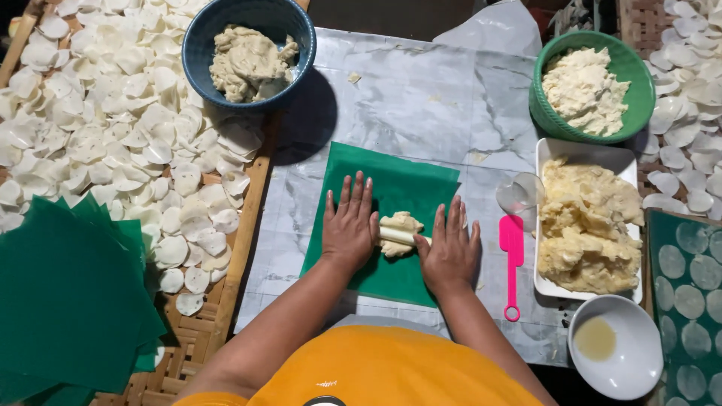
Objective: Cutting small circles from a thin sheet of dough and rolling them into shapes using a stick.
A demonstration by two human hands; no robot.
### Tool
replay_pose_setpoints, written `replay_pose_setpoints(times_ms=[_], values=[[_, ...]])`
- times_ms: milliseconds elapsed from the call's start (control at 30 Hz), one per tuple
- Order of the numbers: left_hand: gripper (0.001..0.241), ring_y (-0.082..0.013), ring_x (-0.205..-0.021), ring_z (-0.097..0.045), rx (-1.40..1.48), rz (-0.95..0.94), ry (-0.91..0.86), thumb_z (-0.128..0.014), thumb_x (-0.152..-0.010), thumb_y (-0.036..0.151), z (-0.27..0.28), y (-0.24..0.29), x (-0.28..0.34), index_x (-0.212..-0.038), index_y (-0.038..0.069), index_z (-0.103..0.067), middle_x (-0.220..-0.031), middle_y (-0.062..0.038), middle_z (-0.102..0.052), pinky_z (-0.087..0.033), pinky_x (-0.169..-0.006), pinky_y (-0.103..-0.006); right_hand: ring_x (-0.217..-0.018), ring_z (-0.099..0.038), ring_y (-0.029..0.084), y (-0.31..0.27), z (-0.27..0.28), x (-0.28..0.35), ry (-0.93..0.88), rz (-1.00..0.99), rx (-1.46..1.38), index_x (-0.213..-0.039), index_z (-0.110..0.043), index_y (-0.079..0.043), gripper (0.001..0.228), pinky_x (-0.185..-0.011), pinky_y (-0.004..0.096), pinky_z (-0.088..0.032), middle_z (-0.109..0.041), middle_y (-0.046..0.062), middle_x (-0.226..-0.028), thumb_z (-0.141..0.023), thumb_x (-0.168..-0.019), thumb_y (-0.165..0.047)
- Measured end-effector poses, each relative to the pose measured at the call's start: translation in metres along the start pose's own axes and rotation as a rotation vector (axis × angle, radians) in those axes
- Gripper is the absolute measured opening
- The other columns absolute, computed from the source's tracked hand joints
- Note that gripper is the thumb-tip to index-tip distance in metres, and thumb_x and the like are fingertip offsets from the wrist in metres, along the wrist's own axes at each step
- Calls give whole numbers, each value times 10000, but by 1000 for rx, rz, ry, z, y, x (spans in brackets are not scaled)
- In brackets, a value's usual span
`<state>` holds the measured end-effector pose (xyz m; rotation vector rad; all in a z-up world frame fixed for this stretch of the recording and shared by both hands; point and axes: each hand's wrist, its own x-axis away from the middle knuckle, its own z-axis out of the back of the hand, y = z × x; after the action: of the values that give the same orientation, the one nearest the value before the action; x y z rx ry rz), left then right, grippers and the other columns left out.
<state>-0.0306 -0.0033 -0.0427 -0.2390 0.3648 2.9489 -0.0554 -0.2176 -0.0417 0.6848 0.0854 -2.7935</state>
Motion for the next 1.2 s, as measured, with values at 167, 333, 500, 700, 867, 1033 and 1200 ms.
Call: replay_pose_setpoints(times_ms=[167,333,500,700,867,1033,1200], values=[[670,-315,-1586,-89,10,129,-263,-325,-1028,371,0,5,-26,-1648,162,-186,-1730,-72,-130,-99,-1221,-648,-1492,-412,369,8,-21,-7,-164,-79,-35,-1519,-476,-15,705,-1158,643,-292,-379,269,-1628,-409,-1062,-547],[700,-353,-1593,-15,87,196,-387,-277,-1049,498,17,6,-28,-1653,171,-141,-1735,-109,-70,-17,-1195,-730,-1429,-496,366,17,-32,-26,-34,-57,-53,-1505,-531,-50,631,-1097,621,-367,-417,251,-1605,-460,-1071,-502],[558,-294,-1441,-471,111,-345,180,-612,-961,451,15,-16,22,-1466,226,-536,-1537,-108,-508,-312,-1175,-575,-718,-552,247,38,-70,-20,102,41,2,-703,-481,-233,511,-641,429,-431,-445,-19,-738,-524,-1015,-635],[305,-207,-1067,-672,53,-320,272,-571,-986,321,18,-30,6,-1286,315,-625,-1064,33,-659,-522,-913,-385,-623,-633,300,49,-63,-50,103,68,-82,-606,-537,-187,521,-566,441,-494,-524,43,-598,-572,-1039,-475],[274,-211,-1155,-656,141,-346,231,-580,-1005,329,26,-33,19,-1270,309,-646,-1180,26,-682,-516,-945,-384,-671,-632,249,24,-31,-20,71,-25,-38,-664,-532,-213,462,-583,393,-501,-507,-10,-645,-569,-1029,-495],[503,-258,-1480,-408,200,-191,-39,-444,-1053,423,37,-22,25,-1526,254,-477,-1591,-45,-470,-416,-1103,-462,-730,-623,282,11,-40,-4,27,-133,-40,-824,-553,-159,285,-585,420,-498,-509,25,-777,-499,-1022,-357],[554,-338,-1507,-358,12,-58,-156,-360,-1060,382,39,-8,-4,-1543,130,-461,-1593,-121,-462,-394,-1129,-443,-1387,-436,355,10,-25,-41,-129,-214,-74,-1518,-485,-160,601,-1088,544,-325,-422,166,-1531,-563,-924,-207]])
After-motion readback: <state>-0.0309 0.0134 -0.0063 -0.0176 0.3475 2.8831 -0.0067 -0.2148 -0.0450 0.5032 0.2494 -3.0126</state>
